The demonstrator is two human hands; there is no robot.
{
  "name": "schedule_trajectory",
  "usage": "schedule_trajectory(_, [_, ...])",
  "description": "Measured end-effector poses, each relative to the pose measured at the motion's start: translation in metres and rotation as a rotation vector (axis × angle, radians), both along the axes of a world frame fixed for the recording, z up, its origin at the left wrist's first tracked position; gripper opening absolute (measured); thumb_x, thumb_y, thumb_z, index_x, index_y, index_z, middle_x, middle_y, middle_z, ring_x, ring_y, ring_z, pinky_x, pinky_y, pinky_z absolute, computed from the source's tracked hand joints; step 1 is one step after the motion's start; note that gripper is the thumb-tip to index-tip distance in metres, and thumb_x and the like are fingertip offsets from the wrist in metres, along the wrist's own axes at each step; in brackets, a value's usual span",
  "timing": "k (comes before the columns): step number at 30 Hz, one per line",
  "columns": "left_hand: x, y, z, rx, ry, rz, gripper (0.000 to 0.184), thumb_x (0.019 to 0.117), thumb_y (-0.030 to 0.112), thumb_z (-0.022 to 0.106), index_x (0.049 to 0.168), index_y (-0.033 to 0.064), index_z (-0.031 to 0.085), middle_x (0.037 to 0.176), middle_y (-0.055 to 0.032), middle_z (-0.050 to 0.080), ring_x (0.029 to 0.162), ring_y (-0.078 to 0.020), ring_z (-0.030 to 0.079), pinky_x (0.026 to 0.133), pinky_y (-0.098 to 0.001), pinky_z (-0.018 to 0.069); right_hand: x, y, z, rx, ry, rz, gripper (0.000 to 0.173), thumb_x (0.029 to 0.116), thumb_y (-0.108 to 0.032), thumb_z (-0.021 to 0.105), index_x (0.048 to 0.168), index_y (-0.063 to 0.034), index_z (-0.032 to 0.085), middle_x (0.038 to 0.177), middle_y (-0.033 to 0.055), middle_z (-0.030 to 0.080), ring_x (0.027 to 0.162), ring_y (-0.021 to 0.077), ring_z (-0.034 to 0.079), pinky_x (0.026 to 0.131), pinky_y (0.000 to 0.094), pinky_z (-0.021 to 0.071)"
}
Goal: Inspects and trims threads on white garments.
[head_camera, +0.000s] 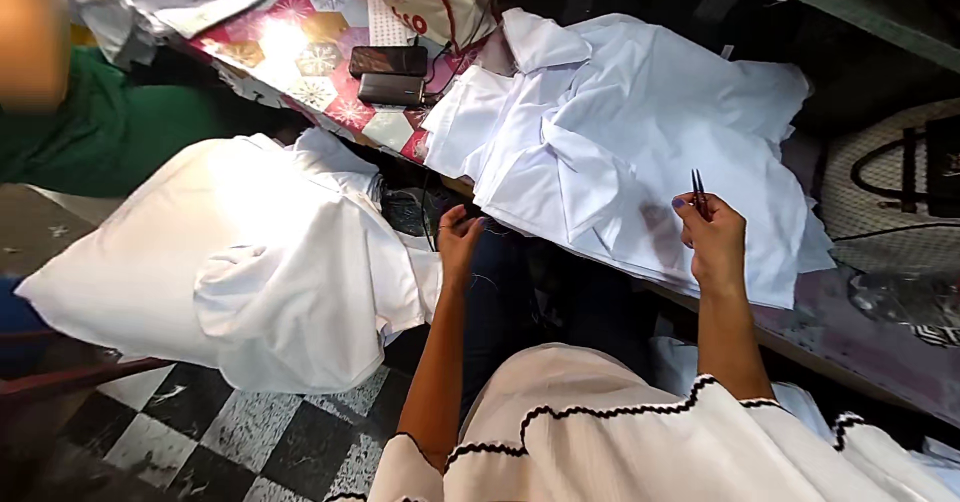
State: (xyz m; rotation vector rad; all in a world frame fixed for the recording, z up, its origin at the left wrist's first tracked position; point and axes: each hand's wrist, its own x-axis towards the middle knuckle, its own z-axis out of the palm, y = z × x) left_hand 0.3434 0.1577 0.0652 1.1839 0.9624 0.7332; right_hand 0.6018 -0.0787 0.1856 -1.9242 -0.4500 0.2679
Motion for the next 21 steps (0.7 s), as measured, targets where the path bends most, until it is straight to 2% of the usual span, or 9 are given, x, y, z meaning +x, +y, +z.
schedule_trajectory(2, [0.020, -0.008, 0.002, -0.171, -0.142, -0.051, 0.049, 0.0946, 0.003, 0.069, 0.138, -0.0034, 0.047, 0.120, -0.0147, 0.064, 0.098, -0.0204, 0.069, 0.090, -0.0400, 0.0595, -0.008, 0.011, -0.001, 0.004, 0.007, 0.051, 0.013, 0.0971, -0.011, 0.068, 0.106, -0.0021, 0.067, 0.069, -0.0041, 0.049, 0.051, 0.0015, 0.039, 0.050, 0.0186, 0.0367])
schedule_trajectory(4, [0.028, -0.007, 0.004, -0.195, -0.116, -0.031, 0.016, 0.0943, 0.002, 0.070, 0.108, -0.0026, 0.063, 0.088, -0.0059, 0.072, 0.074, -0.0139, 0.072, 0.074, -0.0331, 0.0623, -0.012, 0.014, 0.000, 0.009, -0.004, 0.085, 0.013, 0.0962, -0.011, 0.069, 0.107, -0.0040, 0.069, 0.070, -0.0043, 0.052, 0.051, 0.0011, 0.040, 0.050, 0.0186, 0.0370])
schedule_trajectory(5, [0.022, -0.002, 0.003, -0.178, -0.081, -0.037, 0.009, 0.0954, 0.002, 0.068, 0.102, -0.0030, 0.066, 0.080, -0.0039, 0.072, 0.067, -0.0113, 0.069, 0.068, -0.0295, 0.0610, -0.009, 0.009, 0.002, 0.005, -0.015, 0.080, 0.014, 0.0961, -0.013, 0.070, 0.108, -0.0049, 0.069, 0.070, -0.0048, 0.054, 0.051, 0.0007, 0.041, 0.050, 0.0186, 0.0372])
schedule_trajectory(8, [-0.018, 0.017, -0.004, -0.137, 0.043, -0.033, 0.009, 0.0983, 0.002, 0.064, 0.102, -0.0055, 0.067, 0.073, -0.0022, 0.070, 0.059, -0.0076, 0.066, 0.061, -0.0244, 0.0582, 0.011, -0.030, 0.007, -0.059, -0.069, -0.018, 0.021, 0.0979, -0.017, 0.067, 0.112, -0.0021, 0.068, 0.075, -0.0035, 0.056, 0.054, 0.0002, 0.043, 0.052, 0.0195, 0.0397])
schedule_trajectory(12, [-0.047, 0.021, -0.005, -0.275, 0.088, 0.014, 0.013, 0.1037, 0.003, 0.056, 0.107, -0.0077, 0.062, 0.079, -0.0046, 0.071, 0.066, -0.0109, 0.070, 0.067, -0.0272, 0.0617, 0.023, -0.072, 0.009, -0.132, -0.035, -0.176, 0.022, 0.1004, -0.018, 0.064, 0.111, 0.0007, 0.064, 0.076, -0.0044, 0.052, 0.052, -0.0012, 0.040, 0.048, 0.0163, 0.0359])
schedule_trajectory(15, [-0.018, 0.006, 0.007, -0.247, -0.038, -0.063, 0.031, 0.1032, 0.006, 0.057, 0.131, -0.0068, 0.054, 0.113, -0.0140, 0.067, 0.089, -0.0179, 0.071, 0.082, -0.0358, 0.0612, 0.012, -0.065, 0.010, -0.114, 0.013, -0.151, 0.018, 0.1009, -0.015, 0.063, 0.110, 0.0003, 0.064, 0.074, -0.0063, 0.051, 0.050, -0.0028, 0.039, 0.047, 0.0140, 0.0349])
schedule_trajectory(17, [0.004, 0.004, 0.006, -0.122, -0.069, -0.115, 0.053, 0.0983, 0.008, 0.065, 0.146, -0.0008, 0.044, 0.128, -0.0159, 0.061, 0.098, -0.0194, 0.069, 0.087, -0.0384, 0.0592, 0.009, -0.061, 0.007, -0.113, -0.015, -0.131, 0.021, 0.1011, -0.015, 0.063, 0.113, 0.0017, 0.064, 0.075, -0.0047, 0.052, 0.052, -0.0021, 0.039, 0.049, 0.0154, 0.0354])
schedule_trajectory(19, [0.018, 0.004, 0.006, 0.197, 0.037, -0.028, 0.043, 0.0951, 0.011, 0.069, 0.133, -0.0053, 0.058, 0.106, -0.0154, 0.072, 0.087, -0.0175, 0.071, 0.082, -0.0376, 0.0595, 0.019, -0.075, 0.005, -0.188, -0.114, -0.173, 0.028, 0.1014, -0.020, 0.064, 0.118, 0.0022, 0.065, 0.081, 0.0010, 0.056, 0.059, 0.0020, 0.044, 0.056, 0.0205, 0.0401])
schedule_trajectory(21, [0.020, 0.006, 0.014, 0.637, 0.212, 0.125, 0.029, 0.0948, 0.011, 0.065, 0.119, -0.0041, 0.069, 0.093, -0.0144, 0.073, 0.086, -0.0215, 0.070, 0.083, -0.0410, 0.0561, 0.035, -0.104, 0.004, -0.305, -0.208, -0.254, 0.038, 0.1026, -0.024, 0.061, 0.126, 0.0063, 0.062, 0.098, 0.0169, 0.064, 0.079, 0.0166, 0.056, 0.074, 0.0345, 0.0483])
